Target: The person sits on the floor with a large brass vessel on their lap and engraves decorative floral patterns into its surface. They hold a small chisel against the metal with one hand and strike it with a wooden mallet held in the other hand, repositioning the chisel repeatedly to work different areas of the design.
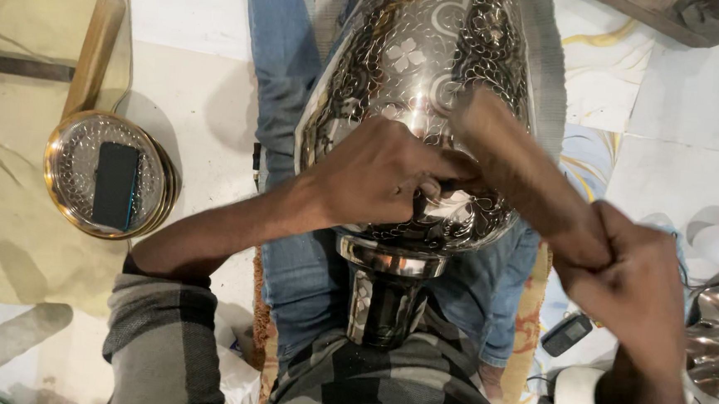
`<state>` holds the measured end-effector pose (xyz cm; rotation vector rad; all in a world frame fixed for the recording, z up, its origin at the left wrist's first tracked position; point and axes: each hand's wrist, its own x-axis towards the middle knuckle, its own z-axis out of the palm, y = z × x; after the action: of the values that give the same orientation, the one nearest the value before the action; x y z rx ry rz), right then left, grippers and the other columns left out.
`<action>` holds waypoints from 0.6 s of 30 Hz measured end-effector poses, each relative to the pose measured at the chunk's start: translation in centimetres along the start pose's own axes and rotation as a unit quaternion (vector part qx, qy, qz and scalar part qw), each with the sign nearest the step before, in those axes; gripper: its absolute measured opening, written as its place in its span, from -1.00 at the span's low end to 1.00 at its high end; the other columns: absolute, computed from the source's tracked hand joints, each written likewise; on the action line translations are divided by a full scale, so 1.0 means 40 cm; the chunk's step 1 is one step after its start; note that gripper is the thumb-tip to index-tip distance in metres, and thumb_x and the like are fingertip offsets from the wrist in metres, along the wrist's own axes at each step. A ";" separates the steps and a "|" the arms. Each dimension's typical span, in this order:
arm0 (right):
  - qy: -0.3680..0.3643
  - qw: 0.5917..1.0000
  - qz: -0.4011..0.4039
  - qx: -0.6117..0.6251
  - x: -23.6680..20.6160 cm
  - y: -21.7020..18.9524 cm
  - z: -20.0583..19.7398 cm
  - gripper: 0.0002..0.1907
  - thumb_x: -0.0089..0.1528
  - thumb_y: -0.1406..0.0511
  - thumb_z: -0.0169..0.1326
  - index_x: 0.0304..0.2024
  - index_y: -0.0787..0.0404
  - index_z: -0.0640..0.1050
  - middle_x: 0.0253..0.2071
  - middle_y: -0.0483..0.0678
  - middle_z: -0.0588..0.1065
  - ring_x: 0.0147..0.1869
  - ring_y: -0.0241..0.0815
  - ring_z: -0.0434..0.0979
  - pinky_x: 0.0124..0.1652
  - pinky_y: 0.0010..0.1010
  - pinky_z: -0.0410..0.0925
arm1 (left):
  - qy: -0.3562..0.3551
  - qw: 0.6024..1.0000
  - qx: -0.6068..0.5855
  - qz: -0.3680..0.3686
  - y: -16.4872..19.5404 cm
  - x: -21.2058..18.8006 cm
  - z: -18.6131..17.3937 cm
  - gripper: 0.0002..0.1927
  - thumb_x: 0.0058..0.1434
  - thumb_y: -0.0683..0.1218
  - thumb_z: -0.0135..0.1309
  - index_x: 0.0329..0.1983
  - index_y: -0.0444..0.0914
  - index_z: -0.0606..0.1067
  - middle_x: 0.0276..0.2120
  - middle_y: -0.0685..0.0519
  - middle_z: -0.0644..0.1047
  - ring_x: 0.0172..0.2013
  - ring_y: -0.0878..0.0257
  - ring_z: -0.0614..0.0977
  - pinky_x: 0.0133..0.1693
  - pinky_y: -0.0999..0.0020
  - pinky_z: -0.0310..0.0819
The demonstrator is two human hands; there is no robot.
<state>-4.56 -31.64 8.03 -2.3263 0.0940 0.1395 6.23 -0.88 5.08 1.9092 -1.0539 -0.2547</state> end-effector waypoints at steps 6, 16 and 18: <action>-0.080 0.995 -0.015 -0.061 0.067 -0.034 -0.009 -0.79 -0.03 0.44 0.22 -0.41 0.33 0.45 -0.59 -0.01 0.35 -0.55 -0.26 0.24 -0.44 -0.36 0.23 | 0.035 0.994 0.046 -0.091 0.008 -0.026 0.027 -0.64 0.29 -0.10 0.00 0.11 -0.10 0.64 -0.39 0.08 0.73 -0.65 0.38 0.64 -0.63 0.51 0.39; -0.089 0.995 -0.038 0.022 0.182 -0.053 0.024 -0.72 0.05 0.44 0.33 -0.20 0.36 0.60 -0.45 -0.04 0.55 -0.42 -0.35 0.47 -0.44 -0.45 0.34 | 0.397 0.898 -0.129 -0.139 0.079 -0.051 0.140 -0.52 0.33 -0.48 -0.08 0.30 -0.35 0.38 -0.09 -0.10 0.66 -0.01 0.20 0.74 0.07 0.40 0.71; -0.077 0.992 -0.096 -0.008 0.209 -0.080 -0.012 -0.68 0.07 0.45 0.31 -0.12 0.36 0.61 -0.39 -0.02 0.57 -0.38 -0.33 0.53 -0.39 -0.47 0.38 | 0.406 0.893 -0.117 -0.152 0.078 -0.052 0.153 -0.56 0.36 -0.46 -0.03 0.27 -0.33 0.42 -0.19 -0.06 0.68 -0.11 0.25 0.76 -0.05 0.46 0.71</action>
<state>4.12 -29.99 9.57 -2.3169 -0.2090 0.2212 -0.17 -3.78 3.66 1.6887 -0.1512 0.2335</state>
